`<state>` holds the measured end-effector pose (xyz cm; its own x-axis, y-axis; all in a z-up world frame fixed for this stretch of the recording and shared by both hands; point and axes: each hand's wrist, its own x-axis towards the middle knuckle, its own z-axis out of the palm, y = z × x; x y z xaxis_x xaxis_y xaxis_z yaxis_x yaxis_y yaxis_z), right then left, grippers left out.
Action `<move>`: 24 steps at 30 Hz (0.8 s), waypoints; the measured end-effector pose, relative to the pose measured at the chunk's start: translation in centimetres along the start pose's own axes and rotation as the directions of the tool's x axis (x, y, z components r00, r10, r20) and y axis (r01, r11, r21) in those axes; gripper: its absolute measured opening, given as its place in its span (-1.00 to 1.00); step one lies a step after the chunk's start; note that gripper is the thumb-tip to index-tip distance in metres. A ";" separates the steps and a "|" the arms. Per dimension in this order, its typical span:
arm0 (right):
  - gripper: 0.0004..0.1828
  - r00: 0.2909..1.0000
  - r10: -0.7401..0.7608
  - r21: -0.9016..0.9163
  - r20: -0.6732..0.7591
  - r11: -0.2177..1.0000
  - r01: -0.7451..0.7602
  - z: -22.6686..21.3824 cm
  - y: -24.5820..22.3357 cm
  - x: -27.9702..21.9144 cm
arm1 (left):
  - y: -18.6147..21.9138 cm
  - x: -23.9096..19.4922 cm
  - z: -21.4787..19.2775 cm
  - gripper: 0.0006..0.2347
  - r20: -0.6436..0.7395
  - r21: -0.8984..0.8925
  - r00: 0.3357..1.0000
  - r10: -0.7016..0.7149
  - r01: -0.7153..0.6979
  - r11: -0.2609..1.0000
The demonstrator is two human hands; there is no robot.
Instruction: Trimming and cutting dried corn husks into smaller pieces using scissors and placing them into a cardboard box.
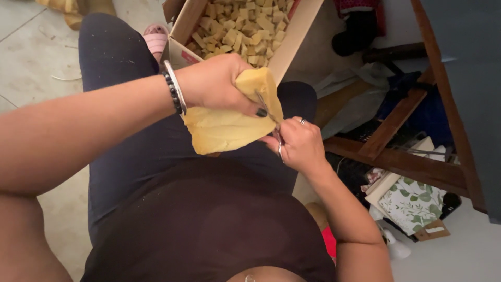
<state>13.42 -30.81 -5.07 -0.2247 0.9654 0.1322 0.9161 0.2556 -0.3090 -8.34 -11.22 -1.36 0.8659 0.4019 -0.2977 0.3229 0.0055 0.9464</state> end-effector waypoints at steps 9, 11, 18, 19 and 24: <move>-0.34 0.973 0.108 0.041 0.203 0.992 -0.118 -1.4 -0.7 0.6 | 0.8 0.7 -0.4 -0.77 0.100 0.015 0.986 -0.133 0.132 0.991; -0.33 0.966 0.124 0.041 0.227 0.990 -0.137 -2.2 -1.7 2.1 | 0.1 1.4 0.9 -0.78 0.138 0.036 0.980 -0.145 0.141 0.989; -0.52 0.974 0.117 0.125 0.192 0.982 -0.142 1.9 2.6 -0.2 | -0.6 2.2 0.7 -0.80 0.161 0.007 0.967 -0.197 0.199 0.980; -0.52 0.974 0.116 0.127 0.193 0.982 -0.142 1.2 1.9 0.6 | -0.6 2.5 0.3 -0.80 0.161 0.007 0.967 -0.199 0.201 0.980; -0.47 0.949 0.057 0.467 0.311 0.861 -0.204 -1.0 0.0 3.3 | 0.0 2.8 -1.3 -0.78 0.185 -0.077 0.940 -0.287 0.305 0.949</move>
<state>13.02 -27.65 -3.74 -0.2642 0.9466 -0.1846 0.6792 0.0467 -0.7324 -6.39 -8.90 -1.99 0.7917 0.2067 -0.5749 0.5415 0.1983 0.8170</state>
